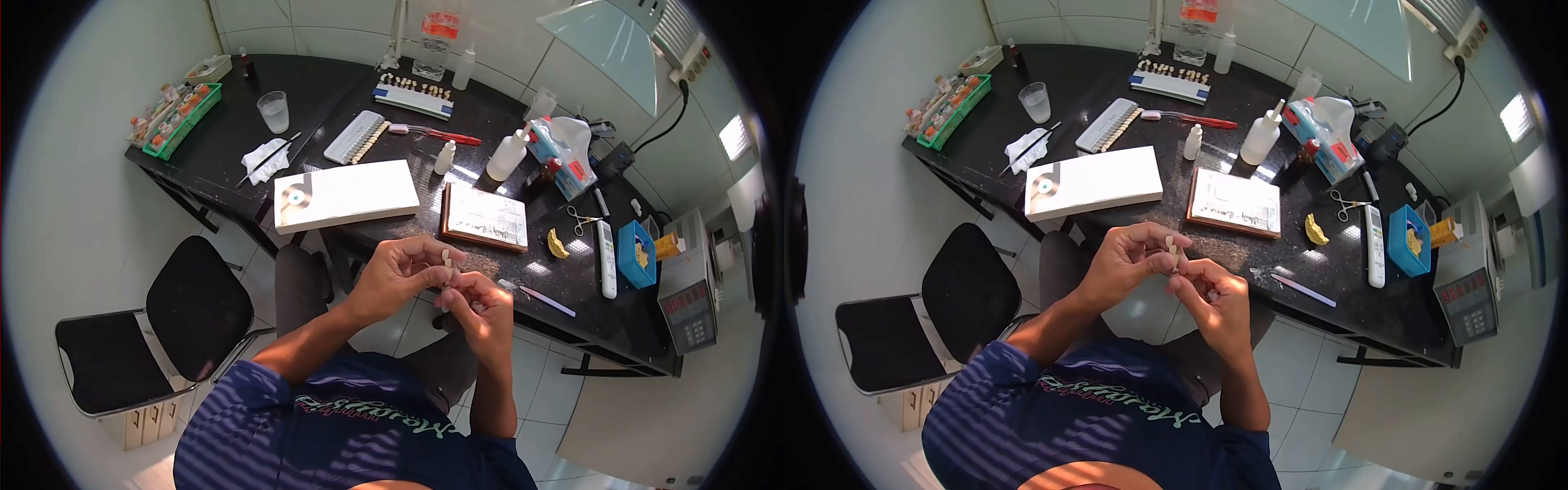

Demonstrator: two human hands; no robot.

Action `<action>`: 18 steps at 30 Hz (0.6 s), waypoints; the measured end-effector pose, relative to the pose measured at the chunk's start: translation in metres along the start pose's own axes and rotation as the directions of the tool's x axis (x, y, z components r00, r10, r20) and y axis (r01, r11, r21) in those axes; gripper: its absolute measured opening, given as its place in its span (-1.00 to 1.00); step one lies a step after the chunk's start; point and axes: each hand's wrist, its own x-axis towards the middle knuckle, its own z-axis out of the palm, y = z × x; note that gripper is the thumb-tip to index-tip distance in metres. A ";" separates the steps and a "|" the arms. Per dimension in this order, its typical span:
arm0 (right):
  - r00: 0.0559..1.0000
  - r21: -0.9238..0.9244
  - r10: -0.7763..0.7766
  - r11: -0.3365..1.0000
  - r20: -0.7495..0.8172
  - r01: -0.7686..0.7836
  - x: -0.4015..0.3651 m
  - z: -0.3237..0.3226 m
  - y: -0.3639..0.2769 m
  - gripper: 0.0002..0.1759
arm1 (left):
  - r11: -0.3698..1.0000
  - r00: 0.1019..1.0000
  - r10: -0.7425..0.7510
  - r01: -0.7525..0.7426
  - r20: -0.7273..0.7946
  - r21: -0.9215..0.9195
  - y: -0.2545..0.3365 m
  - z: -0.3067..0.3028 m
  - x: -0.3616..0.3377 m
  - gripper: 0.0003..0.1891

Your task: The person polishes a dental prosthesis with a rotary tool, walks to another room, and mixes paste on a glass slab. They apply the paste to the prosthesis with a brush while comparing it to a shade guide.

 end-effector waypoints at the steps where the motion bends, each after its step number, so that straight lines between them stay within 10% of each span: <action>1: 1.000 -0.040 -0.013 0.999 0.028 0.014 0.000 0.002 0.001 -0.79 | 1.000 1.000 0.004 -0.004 -0.011 0.004 -0.001 -0.004 -0.003 -0.68; 6: 0.995 -0.128 -0.062 0.989 0.075 0.071 0.005 0.005 0.003 -0.83 | 0.987 0.992 -0.009 -0.011 0.125 0.161 0.016 -0.026 -0.008 -0.71; 10: 0.977 -0.144 -0.187 0.975 -0.104 0.171 0.020 -0.009 0.006 -0.81 | 0.843 0.997 0.024 0.017 -0.068 0.538 0.088 -0.039 0.009 -0.68; 13: 0.954 -0.278 -0.235 0.944 -0.186 0.178 0.034 -0.029 0.012 -0.81 | 0.442 0.961 0.221 0.053 -0.166 0.895 0.117 -0.072 0.054 -0.68; 18: 0.916 -0.147 -0.310 0.949 -0.256 0.280 0.048 -0.025 0.034 -0.90 | 0.043 0.949 0.165 0.265 -0.268 0.963 0.105 -0.167 0.125 -0.51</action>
